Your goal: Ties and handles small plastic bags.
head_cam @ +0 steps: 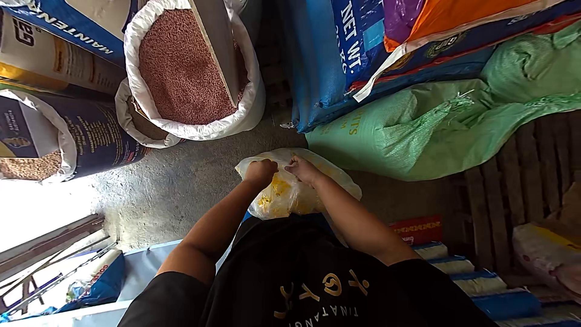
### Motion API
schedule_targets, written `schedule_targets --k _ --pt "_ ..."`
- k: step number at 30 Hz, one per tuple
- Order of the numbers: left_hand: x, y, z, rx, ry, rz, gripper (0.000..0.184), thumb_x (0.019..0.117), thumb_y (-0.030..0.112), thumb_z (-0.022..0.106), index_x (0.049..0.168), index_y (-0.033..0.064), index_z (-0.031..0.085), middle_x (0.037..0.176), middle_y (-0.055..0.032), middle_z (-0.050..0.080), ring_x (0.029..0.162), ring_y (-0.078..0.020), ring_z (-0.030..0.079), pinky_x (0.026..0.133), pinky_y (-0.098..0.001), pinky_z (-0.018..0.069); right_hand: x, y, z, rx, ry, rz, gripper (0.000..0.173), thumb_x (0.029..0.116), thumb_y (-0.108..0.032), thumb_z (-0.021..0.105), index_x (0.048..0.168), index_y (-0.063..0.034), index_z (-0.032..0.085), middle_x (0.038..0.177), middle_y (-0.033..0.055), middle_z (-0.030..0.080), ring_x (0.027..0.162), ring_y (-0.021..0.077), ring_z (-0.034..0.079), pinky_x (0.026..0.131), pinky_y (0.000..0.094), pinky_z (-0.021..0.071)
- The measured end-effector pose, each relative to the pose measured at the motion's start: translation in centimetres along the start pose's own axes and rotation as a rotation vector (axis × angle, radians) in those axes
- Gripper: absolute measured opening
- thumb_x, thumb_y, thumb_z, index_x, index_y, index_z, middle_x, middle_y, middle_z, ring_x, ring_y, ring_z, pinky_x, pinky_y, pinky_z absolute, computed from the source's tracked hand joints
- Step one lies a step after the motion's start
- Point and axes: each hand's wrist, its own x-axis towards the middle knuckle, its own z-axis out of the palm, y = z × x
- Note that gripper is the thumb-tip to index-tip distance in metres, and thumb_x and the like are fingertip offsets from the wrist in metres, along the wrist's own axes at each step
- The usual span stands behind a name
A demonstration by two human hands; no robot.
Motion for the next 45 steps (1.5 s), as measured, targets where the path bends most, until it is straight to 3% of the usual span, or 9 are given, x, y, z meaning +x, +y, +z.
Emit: schedule_targets --k 4,11,14,20,25,32,36,41,45 --pt "0.8 0.4 -0.3 0.038 0.046 -0.065 0.028 0.1088 0.022 0.048 0.118 0.0076 0.07 0.116 -0.0178 0.07 0.111 -0.0372 0.067 0.097 -0.0599 0.0508 -0.2 -1.2 -0.5 -0.258 0.103 -0.097 0.057 0.0902 -0.029 0.081 0.133 -0.0008 0.057 0.114 0.0247 0.068 0.103 0.0402 0.067 0.091 0.0612 0.0527" --pt "2.0 -0.4 -3.0 -0.003 0.159 -0.069 0.028 0.1081 0.02 0.049 0.115 0.005 0.07 0.118 -0.0193 0.069 0.112 -0.0391 0.067 0.095 -0.0612 0.0518 -4.7 -3.5 1.4 -0.441 0.222 -0.072 0.054 0.0995 -0.05 0.063 0.113 0.0027 0.067 0.105 0.0235 0.069 0.104 0.0396 0.068 0.09 0.0594 0.0533" --pt "2.2 -1.3 -4.4 0.014 0.118 -0.042 0.03 0.1091 0.023 0.048 0.116 0.0054 0.07 0.121 -0.0196 0.068 0.114 -0.0401 0.066 0.095 -0.0635 0.0516 -4.4 -2.9 1.9 -0.427 0.282 -0.093 0.028 0.1005 -0.025 0.059 0.107 0.0003 0.071 0.104 0.021 0.071 0.105 0.0374 0.068 0.089 0.0579 0.0535" --pt "2.6 -1.4 -4.9 0.067 0.262 -0.151 0.026 0.1047 0.013 0.051 0.121 0.0101 0.072 0.129 -0.0155 0.067 0.125 -0.0373 0.06 0.103 -0.0604 0.0468 -4.6 -2.6 0.0 -0.494 0.223 -0.081 0.017 0.0944 -0.016 0.063 0.1 -0.0014 0.07 0.1 0.0198 0.072 0.101 0.0369 0.069 0.085 0.0597 0.0536" --pt "0.7 -0.3 -4.9 -0.075 0.514 0.055 0.033 0.0948 0.002 0.057 0.126 0.0032 0.069 0.132 -0.0216 0.063 0.132 -0.0413 0.053 0.109 -0.0589 0.042 -2.8 1.1 0.1 0.038 0.201 -0.082 0.016 0.0994 -0.014 0.061 0.105 -0.0006 0.068 0.088 0.0156 0.063 0.078 0.0261 0.059 0.071 0.0472 0.0492" --pt "-2.7 3.6 1.7 -0.059 -0.129 0.205 0.046 0.105 0.035 0.056 0.133 0.0001 0.063 0.128 -0.024 0.066 0.125 -0.0408 0.061 0.107 -0.0612 0.0448 -2.7 0.9 1.3 0.625 0.208 -0.028 0.026 0.0988 -0.009 0.043 0.116 0.0002 0.06 0.109 0.0145 0.06 0.097 0.0217 0.058 0.085 0.0406 0.0495" --pt "-4.2 5.4 4.0 -0.055 -0.257 0.215 0.064 0.1034 0.026 0.057 0.156 -0.0035 0.034 0.15 -0.0276 0.049 0.142 -0.0405 0.046 0.119 -0.0543 0.034 -3.2 -1.5 1.3 0.028 0.269 -0.063 0.053 0.0948 -0.034 0.074 0.125 0.0075 0.06 0.128 0.0304 0.057 0.118 0.0421 0.057 0.097 0.0606 0.0477" --pt "-5.5 2.4 2.9 -0.305 -0.107 0.051 0.041 0.1046 0.014 0.044 0.142 0.0018 0.058 0.142 -0.0223 0.058 0.135 -0.0344 0.054 0.115 -0.0509 0.0413 -3.7 -3.9 1.6 -0.352 0.365 0.052 0.073 0.0911 -0.032 0.075 0.144 0.0069 0.044 0.133 0.0292 0.059 0.122 0.0416 0.062 0.099 0.0567 0.0515" --pt "-6.4 -1.2 2.4 -0.321 -0.008 -0.194 0.041 0.1117 0.021 0.031 0.133 -0.004 0.056 0.128 -0.0276 0.063 0.125 -0.0409 0.061 0.106 -0.0582 0.0466 -3.8 -5.7 2.7 -0.493 0.311 0.061 0.073 0.0947 -0.028 0.069 0.15 0.005 0.034 0.13 0.0267 0.063 0.121 0.0396 0.064 0.1 0.057 0.0514"
